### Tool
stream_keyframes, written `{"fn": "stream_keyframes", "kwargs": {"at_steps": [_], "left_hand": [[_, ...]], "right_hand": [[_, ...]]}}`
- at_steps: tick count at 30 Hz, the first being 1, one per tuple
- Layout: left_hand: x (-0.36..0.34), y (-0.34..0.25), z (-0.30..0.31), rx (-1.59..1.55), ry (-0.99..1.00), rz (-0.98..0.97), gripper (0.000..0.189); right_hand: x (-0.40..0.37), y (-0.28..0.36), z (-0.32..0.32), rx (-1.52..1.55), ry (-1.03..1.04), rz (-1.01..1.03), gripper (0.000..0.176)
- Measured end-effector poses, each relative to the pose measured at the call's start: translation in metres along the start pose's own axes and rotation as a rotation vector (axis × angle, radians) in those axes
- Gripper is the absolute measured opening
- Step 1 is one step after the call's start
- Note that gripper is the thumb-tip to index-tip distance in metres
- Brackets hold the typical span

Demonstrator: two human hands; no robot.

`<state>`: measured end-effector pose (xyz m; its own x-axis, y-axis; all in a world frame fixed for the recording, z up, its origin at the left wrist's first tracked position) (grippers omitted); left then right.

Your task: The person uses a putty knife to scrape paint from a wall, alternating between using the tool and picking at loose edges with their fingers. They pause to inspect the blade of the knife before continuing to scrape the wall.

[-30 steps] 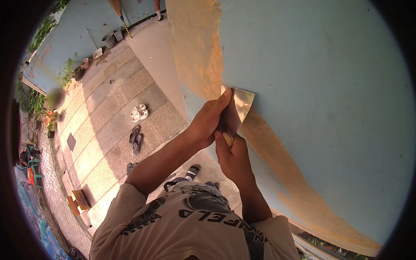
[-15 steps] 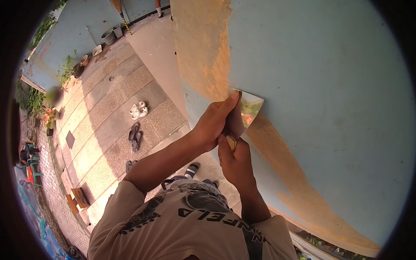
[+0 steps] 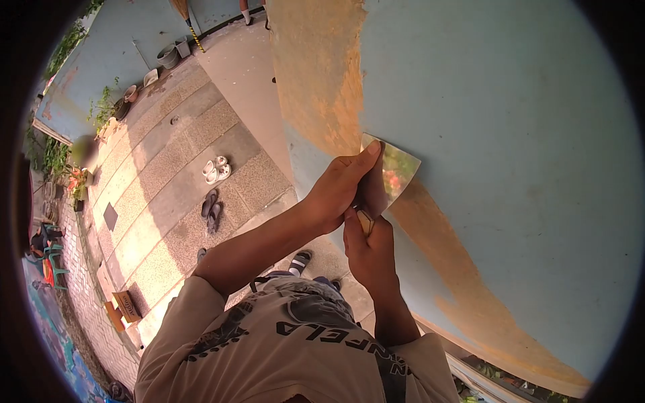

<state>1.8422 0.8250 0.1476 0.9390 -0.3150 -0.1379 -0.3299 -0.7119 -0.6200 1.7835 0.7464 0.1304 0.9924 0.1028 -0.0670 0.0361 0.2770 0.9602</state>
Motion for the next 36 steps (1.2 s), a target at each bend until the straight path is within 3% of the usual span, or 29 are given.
{"fn": "stream_keyframes", "kwargs": {"at_steps": [6,9,11,18,24,26,33,36], "left_hand": [[-0.004,0.005,-0.001,-0.006,0.001,0.028,0.050],[-0.003,-0.001,-0.005,-0.019,-0.036,0.016,0.049],[0.002,0.007,0.005,-0.017,-0.022,0.025,0.049],[0.007,-0.002,0.001,-0.004,0.030,-0.016,0.053],[0.001,-0.004,-0.009,-0.081,-0.071,-0.079,0.055],[0.003,-0.008,0.000,-0.058,-0.012,-0.024,0.055],[0.001,-0.004,-0.002,-0.003,0.007,0.010,0.055],[0.003,0.005,-0.001,0.006,0.031,0.011,0.056]], "right_hand": [[-0.006,0.006,0.002,-0.046,0.010,0.051,0.034],[-0.002,0.007,0.001,-0.034,0.050,-0.036,0.034],[0.005,0.004,0.001,-0.051,0.025,0.058,0.034],[-0.005,0.005,0.003,-0.013,0.079,-0.082,0.035],[-0.001,0.008,0.003,-0.021,0.009,-0.009,0.033],[0.012,0.020,0.000,-0.055,0.047,0.082,0.031],[-0.004,0.009,0.005,-0.010,0.062,-0.052,0.030],[0.000,0.013,0.005,-0.005,0.049,0.026,0.030]]}}
Point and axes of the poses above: each hand's wrist, its own x-axis towards the middle knuckle, its own z-axis out of the back of the hand, y = z × x, the point moved 7 cm from there along x, towards the middle knuckle, and after that the axes turned 11 degrees about -x, right-handed, at the moved point
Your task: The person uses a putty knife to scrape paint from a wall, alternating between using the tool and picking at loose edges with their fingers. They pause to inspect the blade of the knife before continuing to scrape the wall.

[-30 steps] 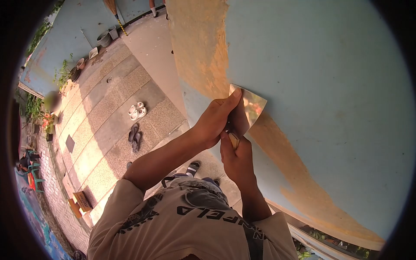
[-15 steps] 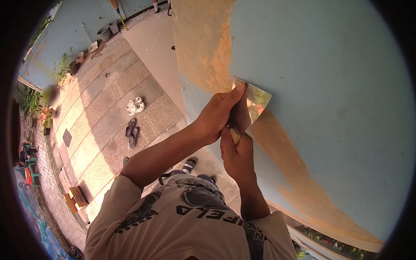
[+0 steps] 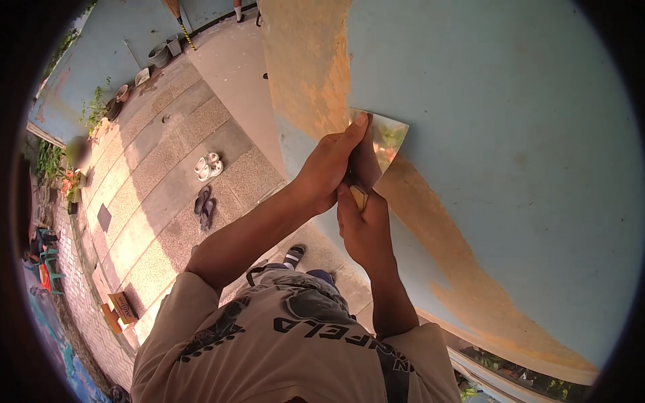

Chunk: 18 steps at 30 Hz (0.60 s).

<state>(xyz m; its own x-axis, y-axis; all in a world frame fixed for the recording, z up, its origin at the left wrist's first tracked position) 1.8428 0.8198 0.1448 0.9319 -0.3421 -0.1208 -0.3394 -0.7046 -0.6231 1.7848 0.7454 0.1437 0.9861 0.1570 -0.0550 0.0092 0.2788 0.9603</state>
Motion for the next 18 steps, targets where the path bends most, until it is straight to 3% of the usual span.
{"fn": "stream_keyframes", "kwargs": {"at_steps": [6,9,11,16,18], "left_hand": [[-0.003,0.000,0.002,-0.028,-0.074,-0.039,0.054],[-0.005,-0.001,-0.004,-0.031,-0.080,-0.070,0.053],[-0.002,0.003,-0.004,-0.119,-0.096,-0.073,0.053],[-0.004,-0.005,-0.004,-0.018,-0.021,-0.038,0.054],[-0.004,-0.002,-0.005,-0.038,-0.090,-0.040,0.055]], "right_hand": [[0.002,-0.001,-0.002,-0.007,0.024,0.014,0.031],[-0.004,0.001,0.002,-0.029,0.025,-0.037,0.024],[-0.004,-0.001,0.003,-0.041,-0.009,-0.049,0.035],[-0.005,-0.001,-0.001,-0.007,-0.027,-0.010,0.035],[-0.003,0.000,-0.001,-0.012,-0.034,-0.016,0.035]]}}
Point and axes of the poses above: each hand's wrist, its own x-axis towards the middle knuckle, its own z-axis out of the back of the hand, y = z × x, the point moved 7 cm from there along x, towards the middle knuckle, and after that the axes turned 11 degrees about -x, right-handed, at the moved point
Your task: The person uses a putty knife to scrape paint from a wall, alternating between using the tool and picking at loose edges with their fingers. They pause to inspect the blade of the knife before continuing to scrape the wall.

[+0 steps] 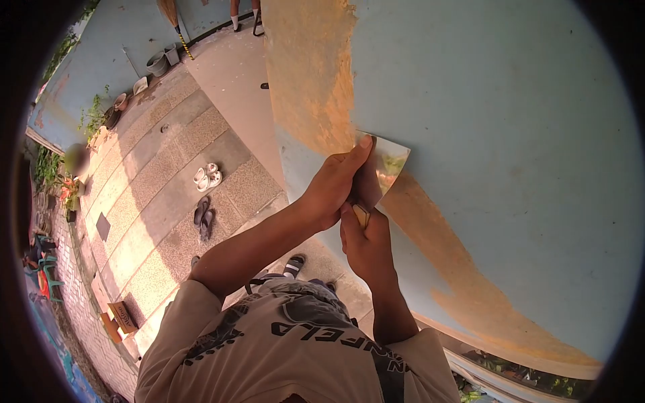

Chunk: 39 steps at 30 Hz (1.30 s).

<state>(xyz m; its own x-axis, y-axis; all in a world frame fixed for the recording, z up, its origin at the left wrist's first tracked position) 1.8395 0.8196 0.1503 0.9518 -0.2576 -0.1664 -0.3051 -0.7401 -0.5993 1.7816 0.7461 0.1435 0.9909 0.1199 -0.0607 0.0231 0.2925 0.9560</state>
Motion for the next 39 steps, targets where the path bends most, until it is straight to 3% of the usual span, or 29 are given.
{"fn": "stream_keyframes", "kwargs": {"at_steps": [3,5,9,13,15,19,28,31,33,35,39], "left_hand": [[0.010,0.000,0.014,0.034,0.156,0.060,0.053],[0.002,0.007,0.012,0.072,0.127,0.082,0.053],[0.000,0.000,0.001,0.015,0.027,0.050,0.051],[0.005,0.009,0.008,0.074,0.129,0.102,0.061],[0.001,0.004,0.005,0.068,0.122,0.087,0.059],[0.000,-0.002,0.002,0.072,0.135,0.063,0.058],[0.000,-0.002,0.008,0.133,0.106,0.103,0.059],[0.006,-0.004,0.007,0.095,0.128,0.059,0.062],[0.005,-0.010,0.009,0.083,0.149,0.126,0.061],[0.004,-0.010,0.008,0.084,0.176,0.158,0.060],[0.008,-0.001,0.011,0.157,0.133,0.074,0.060]], "right_hand": [[-0.004,-0.010,-0.002,-0.037,0.037,-0.081,0.022],[-0.005,-0.004,-0.001,-0.001,-0.014,-0.022,0.034],[-0.005,-0.002,-0.001,0.015,-0.008,-0.068,0.033],[-0.006,-0.004,0.004,0.024,-0.036,-0.032,0.033],[-0.010,-0.007,0.004,-0.015,0.048,-0.122,0.030],[-0.009,-0.012,0.001,0.020,0.006,-0.132,0.031],[0.005,0.001,-0.009,0.064,-0.022,0.019,0.033],[0.000,0.000,-0.004,0.048,-0.067,-0.087,0.036],[0.013,0.003,-0.006,0.027,0.024,-0.054,0.029],[0.007,0.003,-0.012,0.033,-0.021,0.024,0.031],[-0.006,-0.006,-0.007,0.067,-0.085,-0.111,0.037]]}}
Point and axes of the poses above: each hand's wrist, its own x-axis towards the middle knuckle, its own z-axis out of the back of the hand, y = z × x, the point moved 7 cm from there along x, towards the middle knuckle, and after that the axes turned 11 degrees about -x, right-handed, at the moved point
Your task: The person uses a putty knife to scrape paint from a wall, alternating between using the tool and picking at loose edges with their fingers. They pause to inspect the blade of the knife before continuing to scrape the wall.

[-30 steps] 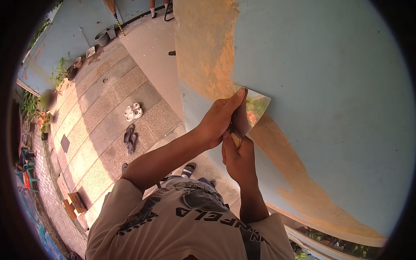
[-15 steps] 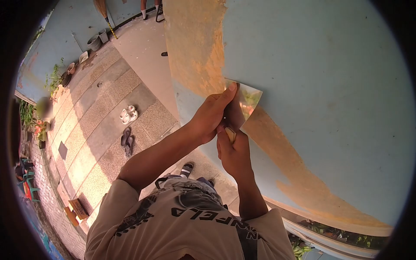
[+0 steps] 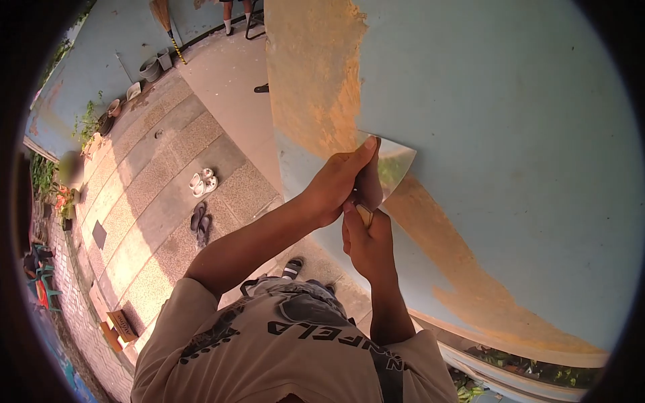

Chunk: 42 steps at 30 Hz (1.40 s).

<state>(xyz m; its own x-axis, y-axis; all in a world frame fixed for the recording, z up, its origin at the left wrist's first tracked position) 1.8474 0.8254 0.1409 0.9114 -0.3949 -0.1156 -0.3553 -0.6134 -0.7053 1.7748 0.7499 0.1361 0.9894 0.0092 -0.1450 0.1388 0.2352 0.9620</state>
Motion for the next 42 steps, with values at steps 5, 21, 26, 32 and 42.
{"fn": "stream_keyframes", "kwargs": {"at_steps": [5,21,26,32,42], "left_hand": [[0.003,0.008,0.002,0.011,0.054,0.054,0.058],[0.000,-0.009,-0.004,-0.024,0.002,-0.032,0.057],[-0.008,-0.032,-0.007,-0.034,0.021,0.020,0.058],[0.003,-0.011,0.004,-0.043,-0.109,-0.008,0.060],[-0.050,0.022,0.075,-0.156,-0.137,0.009,0.034]], "right_hand": [[-0.003,0.001,-0.002,0.069,0.020,-0.027,0.037],[0.005,0.009,-0.005,0.029,0.001,0.044,0.039],[0.016,0.023,-0.013,0.031,0.036,0.128,0.037],[0.008,0.006,-0.006,0.173,0.038,-0.123,0.031],[-0.019,-0.019,-0.016,0.227,0.144,-0.104,0.030]]}}
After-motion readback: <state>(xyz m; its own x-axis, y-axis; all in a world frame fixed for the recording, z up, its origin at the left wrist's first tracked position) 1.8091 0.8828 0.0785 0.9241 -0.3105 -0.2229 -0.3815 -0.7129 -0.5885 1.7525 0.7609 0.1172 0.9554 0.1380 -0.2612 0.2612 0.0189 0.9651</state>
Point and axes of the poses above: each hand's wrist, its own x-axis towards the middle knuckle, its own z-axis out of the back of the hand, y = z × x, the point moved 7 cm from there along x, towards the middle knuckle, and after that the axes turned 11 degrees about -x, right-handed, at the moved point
